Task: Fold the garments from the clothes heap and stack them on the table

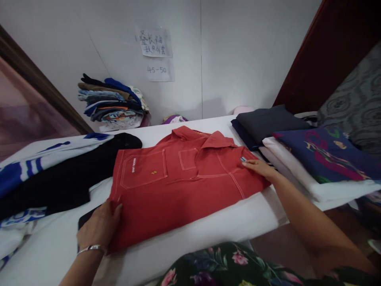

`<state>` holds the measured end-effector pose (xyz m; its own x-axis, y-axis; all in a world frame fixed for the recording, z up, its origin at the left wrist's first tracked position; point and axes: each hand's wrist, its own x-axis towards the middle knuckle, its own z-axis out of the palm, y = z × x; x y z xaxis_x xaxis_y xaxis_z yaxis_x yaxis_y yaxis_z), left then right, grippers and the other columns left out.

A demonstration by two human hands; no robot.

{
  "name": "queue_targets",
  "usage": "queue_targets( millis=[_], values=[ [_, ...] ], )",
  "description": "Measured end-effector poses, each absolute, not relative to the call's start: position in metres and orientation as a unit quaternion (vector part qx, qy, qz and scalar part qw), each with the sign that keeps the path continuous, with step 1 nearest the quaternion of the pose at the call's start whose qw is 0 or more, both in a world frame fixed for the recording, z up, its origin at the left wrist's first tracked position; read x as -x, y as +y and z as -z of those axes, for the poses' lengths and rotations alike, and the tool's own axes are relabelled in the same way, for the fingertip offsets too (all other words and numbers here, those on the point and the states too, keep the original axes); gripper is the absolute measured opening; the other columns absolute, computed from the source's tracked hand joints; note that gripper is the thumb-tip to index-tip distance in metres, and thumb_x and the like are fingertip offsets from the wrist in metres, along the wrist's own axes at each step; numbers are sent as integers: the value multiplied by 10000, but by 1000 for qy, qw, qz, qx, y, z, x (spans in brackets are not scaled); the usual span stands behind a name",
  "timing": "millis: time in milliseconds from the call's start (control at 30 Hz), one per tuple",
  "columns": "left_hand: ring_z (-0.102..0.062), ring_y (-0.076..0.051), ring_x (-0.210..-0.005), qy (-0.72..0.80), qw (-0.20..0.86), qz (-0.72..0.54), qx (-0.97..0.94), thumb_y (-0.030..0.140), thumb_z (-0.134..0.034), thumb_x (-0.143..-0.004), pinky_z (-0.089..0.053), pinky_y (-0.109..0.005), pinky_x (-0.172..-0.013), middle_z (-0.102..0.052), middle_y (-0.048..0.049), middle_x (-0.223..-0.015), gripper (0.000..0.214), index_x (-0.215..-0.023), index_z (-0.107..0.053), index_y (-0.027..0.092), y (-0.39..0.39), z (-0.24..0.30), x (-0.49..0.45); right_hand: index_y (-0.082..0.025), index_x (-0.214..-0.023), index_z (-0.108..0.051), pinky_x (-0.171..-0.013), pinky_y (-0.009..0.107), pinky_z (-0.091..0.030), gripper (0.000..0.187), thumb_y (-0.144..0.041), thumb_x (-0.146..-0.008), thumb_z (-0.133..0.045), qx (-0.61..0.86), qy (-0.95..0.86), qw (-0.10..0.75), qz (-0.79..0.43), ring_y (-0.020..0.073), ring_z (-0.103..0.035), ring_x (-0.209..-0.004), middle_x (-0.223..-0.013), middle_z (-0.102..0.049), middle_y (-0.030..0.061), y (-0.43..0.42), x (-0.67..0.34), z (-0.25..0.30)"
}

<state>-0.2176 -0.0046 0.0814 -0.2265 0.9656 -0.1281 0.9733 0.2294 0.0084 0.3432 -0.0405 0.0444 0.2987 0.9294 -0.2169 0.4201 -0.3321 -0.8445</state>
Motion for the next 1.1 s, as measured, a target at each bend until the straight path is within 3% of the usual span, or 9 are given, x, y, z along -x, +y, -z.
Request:
queue_targets(
  millis=[100,167,233,400,533,767,967,1100],
  values=[
    [-660,-322,-931,786,50,40,-615,498,-229,-904,-495,-409,-716,-661,-151,-1102,433,-981,-541,208,-6,-76,220,-197,-1028,-718,-763,349,-536,409,-406,-677,-723,692,-458,429,-358,227,-677,-845,-969,-736,72,-32,-345,-41],
    [-658,-309,-935,788,48,44,-612,475,-206,-914,-489,-398,-741,-654,-154,-1125,457,-1041,-540,190,-7,-73,221,-206,-1171,-651,-830,356,-526,484,-356,-712,-679,644,-475,511,-315,211,-668,-919,-1062,-717,64,-31,-347,-33],
    [-654,-307,-949,789,51,45,-610,475,-184,-920,-485,-400,-760,-643,-157,-1155,490,-1089,-538,181,-8,-72,221,-213,-1209,-626,-868,370,-517,468,-318,-753,-607,632,-497,534,-262,204,-664,-948,-1075,-713,57,-31,-350,-20],
    [-648,-318,-979,791,59,31,-609,474,-207,-926,-486,-414,-771,-638,-168,-1177,517,-1199,-522,167,-8,-73,220,-232,-1046,-708,-917,413,-497,341,-221,-791,-481,724,-560,392,-86,238,-663,-971,-1045,-723,64,-36,-352,9],
    [-644,-324,-1001,804,46,-4,-593,466,-244,-925,-494,-418,-759,-649,-183,-1156,517,-1259,-504,169,-10,-72,222,-215,-1053,-693,-893,379,-503,356,-201,-841,-407,717,-597,360,0,224,-655,-974,-1070,-710,67,-40,-350,9],
    [-668,-329,-929,802,46,10,-596,429,-283,-909,-493,-427,-768,-690,-186,-1055,502,-1245,-524,143,-11,-63,224,-197,-1060,-676,-759,333,-499,371,-182,-860,-364,763,-601,237,37,231,-645,-944,-1084,-687,79,-43,-345,7],
    [-662,-335,-938,805,30,16,-593,480,-312,-892,-496,-440,-756,-688,-176,-1068,514,-1234,-539,171,-11,-66,223,-186,-1121,-652,-819,340,-482,425,-456,-911,-400,744,-597,300,11,235,-636,-975,-1114,-686,90,-48,-342,3],
    [-628,-336,-1035,803,33,-10,-595,519,-309,-890,-492,-434,-796,-640,-178,-1186,553,-1254,-521,161,-13,-64,223,-214,-1034,-671,-695,323,-461,479,-608,-823,-499,771,-581,260,-16,239,-641,-870,-1021,-704,71,-49,-339,-5]
  ],
)
